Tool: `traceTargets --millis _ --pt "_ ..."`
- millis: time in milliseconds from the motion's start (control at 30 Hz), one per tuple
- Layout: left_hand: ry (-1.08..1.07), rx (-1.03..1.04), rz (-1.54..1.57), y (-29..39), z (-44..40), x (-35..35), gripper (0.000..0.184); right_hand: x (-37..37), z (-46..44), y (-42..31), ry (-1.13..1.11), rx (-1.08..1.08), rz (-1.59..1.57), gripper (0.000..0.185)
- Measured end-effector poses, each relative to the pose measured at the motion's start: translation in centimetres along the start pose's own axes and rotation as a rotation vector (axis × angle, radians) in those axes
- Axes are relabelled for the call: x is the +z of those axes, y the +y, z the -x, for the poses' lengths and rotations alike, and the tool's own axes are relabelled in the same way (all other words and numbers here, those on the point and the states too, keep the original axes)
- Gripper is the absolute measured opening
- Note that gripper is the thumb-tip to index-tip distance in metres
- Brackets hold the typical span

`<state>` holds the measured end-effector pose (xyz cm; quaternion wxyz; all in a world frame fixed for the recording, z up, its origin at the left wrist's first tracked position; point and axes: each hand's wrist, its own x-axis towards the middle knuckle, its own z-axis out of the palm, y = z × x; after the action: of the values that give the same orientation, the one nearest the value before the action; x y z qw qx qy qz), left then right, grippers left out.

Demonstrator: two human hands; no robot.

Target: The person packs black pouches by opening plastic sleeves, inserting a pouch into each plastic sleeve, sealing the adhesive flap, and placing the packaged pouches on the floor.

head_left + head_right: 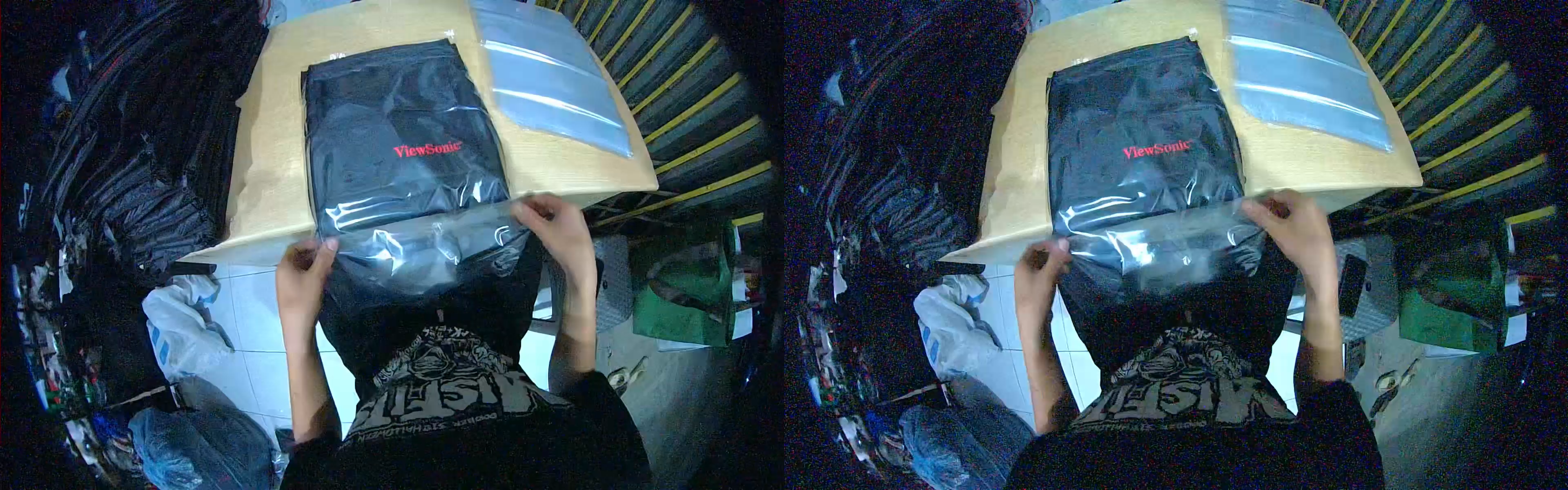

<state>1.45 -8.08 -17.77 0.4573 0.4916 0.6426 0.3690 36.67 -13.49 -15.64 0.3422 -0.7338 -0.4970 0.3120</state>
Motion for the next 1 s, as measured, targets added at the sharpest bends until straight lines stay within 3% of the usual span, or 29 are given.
traceTargets --millis 33,167,300,400,433,500,567,733,800,867,933,1000 --pt "-0.070 -0.043 0.145 -0.2 -0.1 0.2 0.029 0.1 0.5 0.4 -0.015 0.037 0.060 0.039" --pt "-0.191 -0.256 0.464 0.9 -1.8 0.6 0.030 2.8 0.2 0.8 -0.107 0.053 -0.427 0.025" --pt "-0.262 -0.152 0.323 1.0 -2.7 0.5 0.020 3.3 -0.1 2.2 -0.159 0.129 -0.531 0.022" --pt "-0.321 -0.138 0.351 -1.7 -2.6 -0.4 0.026 3.2 1.0 1.8 -0.230 0.234 -0.656 0.024" --pt "-0.348 -0.196 0.378 -1.4 -2.4 -0.5 0.027 2.8 0.9 2.2 -0.326 0.205 -0.687 0.027" --pt "-0.395 -0.312 0.432 0.0 -1.9 -0.9 0.030 2.7 0.2 2.4 -0.312 0.257 -0.712 0.028" --pt "-0.454 -0.331 0.195 1.2 -2.6 -1.5 0.030 3.1 0.0 2.5 -0.309 0.271 -0.749 0.027" --pt "-0.350 -0.017 0.262 -0.4 -2.0 -0.1 0.029 3.6 -0.5 3.2 -0.285 0.089 -0.768 0.016" --pt "-0.422 -0.027 0.360 0.1 -1.2 -1.3 0.014 3.4 0.1 3.1 -0.277 -0.016 -0.725 0.016" --pt "-0.387 -0.010 0.324 2.1 1.0 -2.4 0.012 2.0 0.8 2.2 -0.248 -0.054 -0.536 0.019" --pt "-0.287 -0.004 0.428 4.2 4.8 -4.3 0.013 -0.1 2.3 -0.5 -0.262 -0.098 -0.394 0.014" --pt "-0.127 0.131 0.359 4.6 8.9 -8.0 0.014 -2.0 4.0 -4.2 -0.380 -0.216 -0.549 0.017"
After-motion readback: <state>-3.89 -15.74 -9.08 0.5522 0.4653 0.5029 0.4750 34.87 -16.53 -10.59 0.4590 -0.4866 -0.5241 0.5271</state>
